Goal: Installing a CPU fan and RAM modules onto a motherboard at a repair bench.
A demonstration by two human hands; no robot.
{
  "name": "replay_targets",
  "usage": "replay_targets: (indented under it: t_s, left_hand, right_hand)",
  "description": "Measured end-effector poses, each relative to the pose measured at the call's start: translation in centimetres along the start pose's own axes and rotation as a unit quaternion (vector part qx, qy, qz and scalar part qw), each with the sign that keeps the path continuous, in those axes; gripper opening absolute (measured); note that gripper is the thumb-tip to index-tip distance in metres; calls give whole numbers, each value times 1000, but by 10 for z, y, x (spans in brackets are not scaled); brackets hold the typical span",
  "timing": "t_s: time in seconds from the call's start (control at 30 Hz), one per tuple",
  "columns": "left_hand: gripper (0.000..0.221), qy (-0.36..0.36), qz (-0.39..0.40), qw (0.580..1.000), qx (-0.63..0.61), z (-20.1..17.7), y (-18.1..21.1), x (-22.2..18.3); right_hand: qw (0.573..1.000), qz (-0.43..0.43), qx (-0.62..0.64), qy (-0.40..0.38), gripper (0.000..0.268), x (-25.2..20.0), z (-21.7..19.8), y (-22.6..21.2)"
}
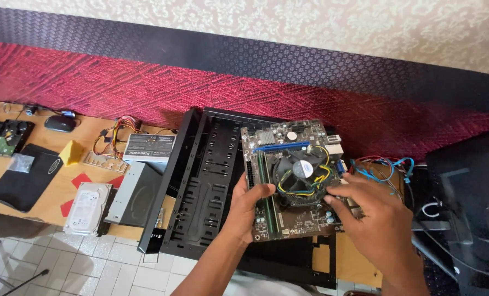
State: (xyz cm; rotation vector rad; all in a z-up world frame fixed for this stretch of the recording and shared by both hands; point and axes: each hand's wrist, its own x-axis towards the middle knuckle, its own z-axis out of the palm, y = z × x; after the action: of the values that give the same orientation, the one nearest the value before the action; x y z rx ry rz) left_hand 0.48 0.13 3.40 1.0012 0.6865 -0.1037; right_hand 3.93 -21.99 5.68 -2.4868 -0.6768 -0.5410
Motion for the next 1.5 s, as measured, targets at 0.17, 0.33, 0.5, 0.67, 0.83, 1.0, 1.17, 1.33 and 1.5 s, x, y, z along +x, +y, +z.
replay_targets:
  t_s: [0.17,0.33,0.5,0.67,0.83,1.0,1.17,1.33,1.5]
  left_hand:
    - [125,17,-54,997,56,-6,-5,6]
    - [85,-20,15,1000,9,-4,-1,5]
    - [52,-44,44,998,11,-3,-2,7]
    - [112,-17,-2,998,53,3,5,8]
    - [76,-95,115,989,23,-9,-9,19]
    - [111,-207,142,968,2,-25,-12,19]
    - [99,-264,211,939,65,-34,-26,23]
    - [113,-232,181,931,218,-49,-48,26]
    - [98,-283,254,902,204,-39,-36,18]
  right_hand:
    - [996,-45,80,19,7,2,2,-2]
    - [993,-23,119,6,11,1,0,-5]
    - [994,8,112,-8,14,-4,-2,2]
    - [990,21,136,-5,12,-3,-2,2]
    - [987,29,156,-16,13,-11,-2,7]
    - [925,186,332,2,29,-35,17,48]
    - [744,368,541,-134,116,-47,43,52]
    - [790,434,416,-118,130,-29,38,10]
    - [772,496,384,-107,133,-30,34,5]
